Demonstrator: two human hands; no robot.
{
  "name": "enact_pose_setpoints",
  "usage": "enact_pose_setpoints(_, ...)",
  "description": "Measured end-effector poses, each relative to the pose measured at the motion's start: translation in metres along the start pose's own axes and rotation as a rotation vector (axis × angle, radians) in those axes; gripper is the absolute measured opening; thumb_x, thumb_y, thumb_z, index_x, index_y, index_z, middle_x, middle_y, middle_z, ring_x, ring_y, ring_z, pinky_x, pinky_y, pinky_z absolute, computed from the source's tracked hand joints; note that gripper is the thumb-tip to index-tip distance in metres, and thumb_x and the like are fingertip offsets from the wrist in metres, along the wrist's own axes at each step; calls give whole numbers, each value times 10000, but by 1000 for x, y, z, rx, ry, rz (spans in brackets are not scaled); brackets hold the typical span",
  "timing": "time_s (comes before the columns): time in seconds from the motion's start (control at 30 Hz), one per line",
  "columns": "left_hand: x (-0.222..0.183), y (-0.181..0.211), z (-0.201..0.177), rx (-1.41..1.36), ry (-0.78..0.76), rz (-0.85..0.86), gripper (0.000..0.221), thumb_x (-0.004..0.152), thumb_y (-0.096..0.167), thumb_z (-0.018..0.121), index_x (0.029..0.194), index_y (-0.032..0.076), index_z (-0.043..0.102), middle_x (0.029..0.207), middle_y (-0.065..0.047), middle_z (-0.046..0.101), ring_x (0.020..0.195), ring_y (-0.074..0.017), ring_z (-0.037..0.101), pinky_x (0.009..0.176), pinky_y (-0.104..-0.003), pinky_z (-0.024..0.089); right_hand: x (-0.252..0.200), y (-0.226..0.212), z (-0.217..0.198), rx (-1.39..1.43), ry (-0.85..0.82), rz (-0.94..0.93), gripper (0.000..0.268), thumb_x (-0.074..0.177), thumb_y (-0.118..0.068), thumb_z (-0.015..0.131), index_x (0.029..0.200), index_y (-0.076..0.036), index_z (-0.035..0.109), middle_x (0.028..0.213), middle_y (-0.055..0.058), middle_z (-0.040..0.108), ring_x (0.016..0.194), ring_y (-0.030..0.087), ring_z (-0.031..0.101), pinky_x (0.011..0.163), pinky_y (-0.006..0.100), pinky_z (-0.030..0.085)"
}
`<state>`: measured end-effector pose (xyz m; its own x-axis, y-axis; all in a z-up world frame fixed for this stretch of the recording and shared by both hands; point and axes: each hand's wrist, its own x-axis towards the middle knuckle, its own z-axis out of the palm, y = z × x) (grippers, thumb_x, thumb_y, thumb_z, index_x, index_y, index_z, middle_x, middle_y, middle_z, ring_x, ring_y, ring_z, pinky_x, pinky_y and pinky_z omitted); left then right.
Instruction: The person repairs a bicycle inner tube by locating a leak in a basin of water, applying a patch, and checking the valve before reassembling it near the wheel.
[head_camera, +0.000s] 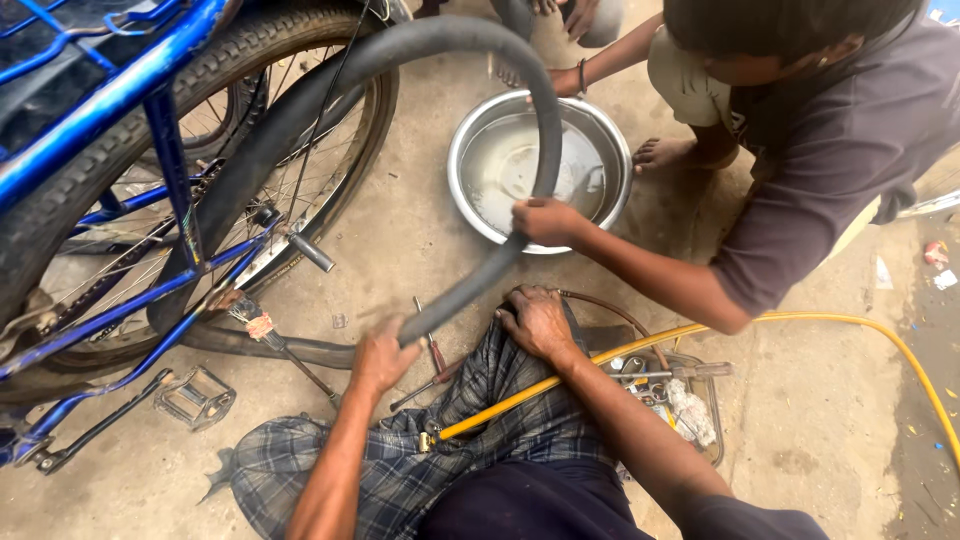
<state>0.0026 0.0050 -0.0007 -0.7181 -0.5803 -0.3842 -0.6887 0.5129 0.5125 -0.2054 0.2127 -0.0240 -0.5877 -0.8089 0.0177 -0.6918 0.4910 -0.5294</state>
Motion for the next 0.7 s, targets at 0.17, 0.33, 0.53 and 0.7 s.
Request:
enact_pose_setpoints(0.17,-26,-8,5,65,24,231,452,734,340,780,1100,83,718,965,-155,758,886,-288,735,832,-437,571,-7,30,22,242,137,21,372,938,-396,678,1035,-40,731,1099,151,713,1069,340,651,976,452,463)
enact_pose_setpoints(0.33,-50,-14,-11,-49,-60,230,495,721,499,796,956,65,754,823,-171,723,794,-305,713,752,-456,543,5,84,58,828,542,189,357,1035,-330,689,1156,4,660,1061,117,691,985,256,630,895,338,503)
enact_pose_setpoints(0.53,-66,-28,1,-3,-104,210,499,777,530,753,911,49,769,821,-174,726,797,-317,703,782,-469,522,30,93,11,1615,290,469,295,1059,-395,704,1137,-138,582,864,-30,543,646,89,553,573,279,446)
enact_pose_setpoints(0.7,-56,-40,21,-146,-157,57,486,809,462,760,1129,97,766,1100,-141,747,1026,-289,697,928,-447,519,-21,-1,-59,1768,-69,59,580,849,-420,810,1215,-23,600,1101,169,707,1010,271,710,919,434,616)
